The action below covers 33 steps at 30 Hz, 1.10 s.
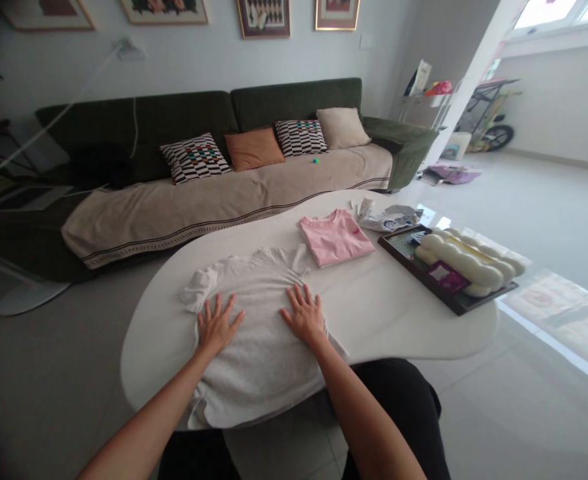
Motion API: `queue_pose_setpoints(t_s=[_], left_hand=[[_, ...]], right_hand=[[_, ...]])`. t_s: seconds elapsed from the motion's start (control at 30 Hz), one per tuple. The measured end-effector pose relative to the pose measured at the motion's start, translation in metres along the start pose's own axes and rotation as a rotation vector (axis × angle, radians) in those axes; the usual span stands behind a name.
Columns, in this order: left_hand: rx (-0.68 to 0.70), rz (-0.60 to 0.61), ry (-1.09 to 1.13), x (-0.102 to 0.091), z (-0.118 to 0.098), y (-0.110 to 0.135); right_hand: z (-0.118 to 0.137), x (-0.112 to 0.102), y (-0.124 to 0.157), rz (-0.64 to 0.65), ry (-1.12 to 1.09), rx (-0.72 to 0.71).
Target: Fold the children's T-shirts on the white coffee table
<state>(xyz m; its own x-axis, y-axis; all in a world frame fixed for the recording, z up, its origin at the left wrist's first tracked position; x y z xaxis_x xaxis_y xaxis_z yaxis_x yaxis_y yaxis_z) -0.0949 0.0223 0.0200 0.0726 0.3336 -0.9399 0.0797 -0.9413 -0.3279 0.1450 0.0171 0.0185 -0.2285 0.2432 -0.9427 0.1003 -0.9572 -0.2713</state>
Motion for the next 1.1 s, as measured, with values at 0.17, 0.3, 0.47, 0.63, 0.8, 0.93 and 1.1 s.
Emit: queue_pose_setpoints(t_s=[0.17,0.3,0.47,0.63,0.8,0.93,1.1], left_hand=[[0.004,-0.008,0.017,0.000,0.001,0.001],[0.013,-0.019,0.008,0.003,0.002,0.000],[0.021,-0.022,-0.001,0.004,0.001,0.002],[0.081,0.007,0.024,-0.003,-0.002,0.006],[0.145,0.071,0.160,-0.015,0.001,-0.032],[0.161,-0.087,0.241,-0.009,-0.005,-0.085],[0.144,-0.059,0.159,0.033,-0.007,-0.110]], right_hand=[[0.000,-0.003,0.001,-0.003,0.001,0.016],[0.001,-0.003,0.000,-0.007,-0.001,0.012],[0.003,-0.002,-0.001,0.011,0.010,0.023],[-0.004,-0.002,0.016,0.033,0.033,0.062],[-0.012,-0.015,0.002,0.011,0.003,0.012],[-0.003,-0.017,-0.063,-0.095,-0.117,-0.093],[-0.002,0.019,-0.118,-0.095,-0.113,-0.061]])
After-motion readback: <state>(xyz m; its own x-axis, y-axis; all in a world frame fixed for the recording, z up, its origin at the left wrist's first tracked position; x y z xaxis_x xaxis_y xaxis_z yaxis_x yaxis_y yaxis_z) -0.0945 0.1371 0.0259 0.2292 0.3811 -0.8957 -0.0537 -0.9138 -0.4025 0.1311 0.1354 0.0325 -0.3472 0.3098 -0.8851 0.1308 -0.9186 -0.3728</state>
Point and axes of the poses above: each hand's wrist, its own y-axis away from the middle knuckle, its own x-axis out of the palm, z = x × y, the point moved 3 cm from there along -y, towards the middle knuckle, and after that the axes turned 14 degrees about -z, right-handed, at the moved point
